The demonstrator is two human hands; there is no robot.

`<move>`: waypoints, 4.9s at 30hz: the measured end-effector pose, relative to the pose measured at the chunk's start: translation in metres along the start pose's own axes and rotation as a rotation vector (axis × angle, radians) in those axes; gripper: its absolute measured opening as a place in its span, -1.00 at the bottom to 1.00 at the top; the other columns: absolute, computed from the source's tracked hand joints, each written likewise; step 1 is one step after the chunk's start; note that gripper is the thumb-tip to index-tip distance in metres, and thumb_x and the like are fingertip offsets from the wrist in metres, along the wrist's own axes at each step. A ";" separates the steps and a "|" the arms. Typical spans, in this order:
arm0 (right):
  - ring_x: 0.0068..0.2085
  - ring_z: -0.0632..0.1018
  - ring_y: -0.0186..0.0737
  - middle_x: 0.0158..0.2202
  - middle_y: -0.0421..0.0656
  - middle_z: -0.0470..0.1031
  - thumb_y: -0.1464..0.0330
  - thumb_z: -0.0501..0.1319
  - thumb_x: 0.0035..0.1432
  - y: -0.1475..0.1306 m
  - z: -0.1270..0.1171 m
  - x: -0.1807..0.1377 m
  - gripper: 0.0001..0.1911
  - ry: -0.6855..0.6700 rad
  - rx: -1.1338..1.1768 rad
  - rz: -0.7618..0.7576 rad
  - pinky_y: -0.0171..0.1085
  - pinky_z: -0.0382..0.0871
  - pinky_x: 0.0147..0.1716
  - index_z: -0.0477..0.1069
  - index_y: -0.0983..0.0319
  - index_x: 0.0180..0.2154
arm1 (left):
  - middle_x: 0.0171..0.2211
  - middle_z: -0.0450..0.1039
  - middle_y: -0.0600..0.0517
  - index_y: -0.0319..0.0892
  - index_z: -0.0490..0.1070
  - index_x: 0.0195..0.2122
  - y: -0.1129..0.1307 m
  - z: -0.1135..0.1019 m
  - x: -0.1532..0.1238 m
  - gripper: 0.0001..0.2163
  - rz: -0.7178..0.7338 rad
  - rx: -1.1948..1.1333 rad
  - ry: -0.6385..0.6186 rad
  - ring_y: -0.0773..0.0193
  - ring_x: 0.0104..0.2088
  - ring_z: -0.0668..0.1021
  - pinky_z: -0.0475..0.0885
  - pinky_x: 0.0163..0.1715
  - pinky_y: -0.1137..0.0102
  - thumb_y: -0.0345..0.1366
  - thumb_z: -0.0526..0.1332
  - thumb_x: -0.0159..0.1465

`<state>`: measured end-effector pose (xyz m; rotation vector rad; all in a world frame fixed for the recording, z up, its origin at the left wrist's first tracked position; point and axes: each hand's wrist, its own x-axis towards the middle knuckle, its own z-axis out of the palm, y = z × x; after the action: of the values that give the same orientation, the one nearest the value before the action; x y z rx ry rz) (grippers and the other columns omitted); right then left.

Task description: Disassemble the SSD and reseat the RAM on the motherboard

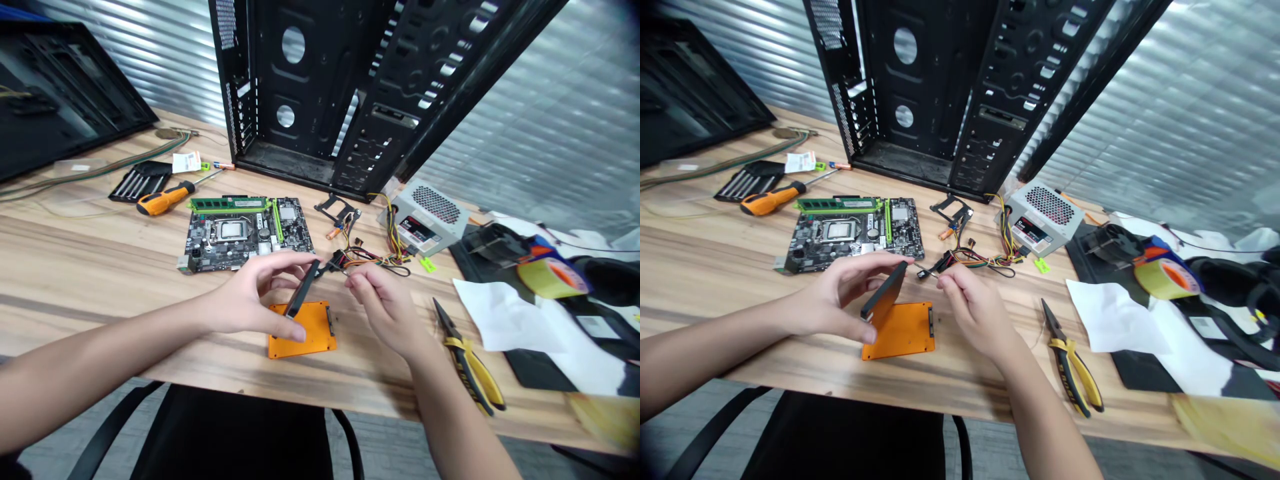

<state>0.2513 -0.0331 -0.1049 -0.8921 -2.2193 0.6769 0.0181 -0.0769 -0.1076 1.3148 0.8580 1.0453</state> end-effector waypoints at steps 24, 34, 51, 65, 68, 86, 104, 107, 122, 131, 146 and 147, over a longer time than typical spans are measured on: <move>-0.43 0.42 -0.32 -0.43 -0.19 0.40 0.41 0.05 0.28 -0.001 0.002 -0.001 -0.92 0.032 -0.217 -0.174 -0.36 0.24 -0.49 0.29 0.21 -0.28 | 0.03 0.47 -0.12 -0.13 0.40 0.05 -0.013 -0.003 -0.001 -0.32 -0.084 -0.123 0.020 -0.01 -0.02 0.51 0.45 -0.13 0.28 -0.14 0.49 -0.13; -0.40 0.43 -0.30 -0.42 -0.15 0.42 0.43 0.08 0.29 0.000 0.002 0.000 -0.92 0.082 -0.326 -0.303 -0.32 0.25 -0.45 0.34 0.23 -0.24 | 0.01 0.48 -0.11 -0.13 0.43 0.04 -0.008 -0.002 0.000 -0.34 -0.066 -0.105 0.038 -0.04 0.03 0.48 0.44 -0.11 0.28 -0.17 0.50 -0.15; -0.43 0.46 -0.29 -0.44 -0.13 0.48 0.44 0.13 0.28 0.001 -0.002 0.001 -0.90 0.123 -0.403 -0.341 -0.32 0.26 -0.45 0.38 0.26 -0.32 | -0.07 0.47 -0.09 -0.14 0.34 0.06 0.001 0.003 -0.001 -0.30 -0.111 -0.072 -0.039 0.05 0.02 0.48 0.44 -0.03 0.22 -0.38 0.50 -0.16; -0.39 0.43 -0.32 -0.43 -0.19 0.43 0.35 0.00 0.36 0.001 0.000 0.000 -0.78 -0.009 -0.246 -0.087 -0.34 0.21 -0.40 0.32 0.22 -0.34 | -0.03 0.46 -0.08 -0.09 0.38 0.07 -0.005 0.003 -0.002 -0.28 -0.047 -0.065 0.024 0.00 0.02 0.48 0.44 -0.04 0.22 -0.36 0.51 -0.17; -0.33 0.42 -0.29 -0.37 -0.17 0.41 0.36 -0.04 0.36 0.001 -0.001 0.001 -0.81 -0.073 -0.183 0.040 -0.33 0.22 -0.34 0.28 0.22 -0.28 | 0.00 0.47 -0.08 -0.10 0.43 0.04 -0.006 0.003 0.000 -0.35 0.012 -0.115 0.140 -0.01 0.02 0.49 0.43 -0.03 0.24 -0.28 0.51 -0.14; -0.45 0.45 -0.31 -0.48 -0.18 0.53 0.49 0.18 0.09 0.003 -0.011 0.000 -0.82 -0.561 -0.298 0.160 -0.34 0.17 -0.45 0.55 0.19 -0.38 | -0.37 0.57 -0.04 -0.22 0.50 -0.15 0.013 0.005 0.012 -0.55 -0.400 -0.641 0.433 0.17 -0.36 0.61 0.54 -0.40 0.40 0.09 0.11 0.26; -0.50 0.32 -0.36 -0.55 -0.22 0.40 0.51 0.13 0.08 0.001 -0.009 0.002 -0.85 -0.644 -0.375 0.090 -0.33 0.02 -0.48 0.43 0.25 -0.47 | -0.41 0.56 -0.01 -0.25 0.49 -0.13 0.023 0.009 0.013 -0.50 -0.481 -0.620 0.466 0.26 -0.43 0.59 0.52 -0.45 0.44 0.01 -0.10 0.38; -0.52 0.30 -0.37 -0.57 -0.22 0.38 0.50 0.13 0.08 0.000 -0.011 0.002 -0.86 -0.629 -0.361 0.095 -0.33 0.02 -0.49 0.41 0.26 -0.48 | -0.39 0.56 -0.02 -0.25 0.46 -0.05 0.022 0.009 0.013 -0.49 -0.482 -0.596 0.459 0.22 -0.40 0.60 0.52 -0.43 0.40 0.02 -0.12 0.38; -0.64 0.26 -0.47 -0.56 -0.29 0.39 0.42 0.17 0.19 -0.001 0.017 -0.011 -0.88 -0.007 0.111 0.014 -0.42 0.07 -0.66 0.46 0.21 -0.23 | -0.23 0.57 -0.07 -0.25 0.48 -0.18 0.009 0.010 0.003 -0.59 -0.259 -0.602 0.279 0.15 -0.24 0.61 0.54 -0.22 0.35 -0.03 0.37 0.09; -0.64 0.20 -0.45 -0.66 -0.33 0.20 0.42 0.19 0.17 -0.008 0.023 -0.012 -0.91 -0.034 0.180 -0.015 -0.40 0.03 -0.67 0.47 0.23 -0.27 | -0.21 0.56 -0.07 -0.22 0.45 -0.15 0.006 0.010 0.000 -0.45 -0.228 -0.603 0.232 0.10 -0.19 0.60 0.51 -0.12 0.26 -0.01 0.47 -0.09; -0.65 0.17 -0.47 -0.65 -0.33 0.22 0.40 0.20 0.18 -0.006 0.023 -0.014 -0.92 -0.046 0.254 0.015 -0.40 0.01 -0.68 0.48 0.24 -0.30 | -0.16 0.56 -0.17 -0.26 0.41 -0.08 0.005 0.009 0.000 -0.32 -0.233 -0.572 0.218 -0.01 -0.12 0.60 0.53 -0.10 0.22 0.09 0.45 -0.13; -0.64 0.22 -0.46 -0.62 -0.30 0.29 0.42 0.21 0.18 -0.006 0.022 -0.013 -0.91 -0.045 0.260 0.001 -0.41 0.06 -0.66 0.49 0.24 -0.29 | -0.17 0.56 -0.17 -0.27 0.42 -0.09 0.005 0.009 0.000 -0.33 -0.233 -0.572 0.222 -0.02 -0.13 0.60 0.53 -0.11 0.22 0.09 0.45 -0.13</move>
<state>0.2407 -0.0515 -0.1206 -0.7529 -2.1080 0.9687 0.0264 -0.0802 -0.1022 0.6137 0.7747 1.1522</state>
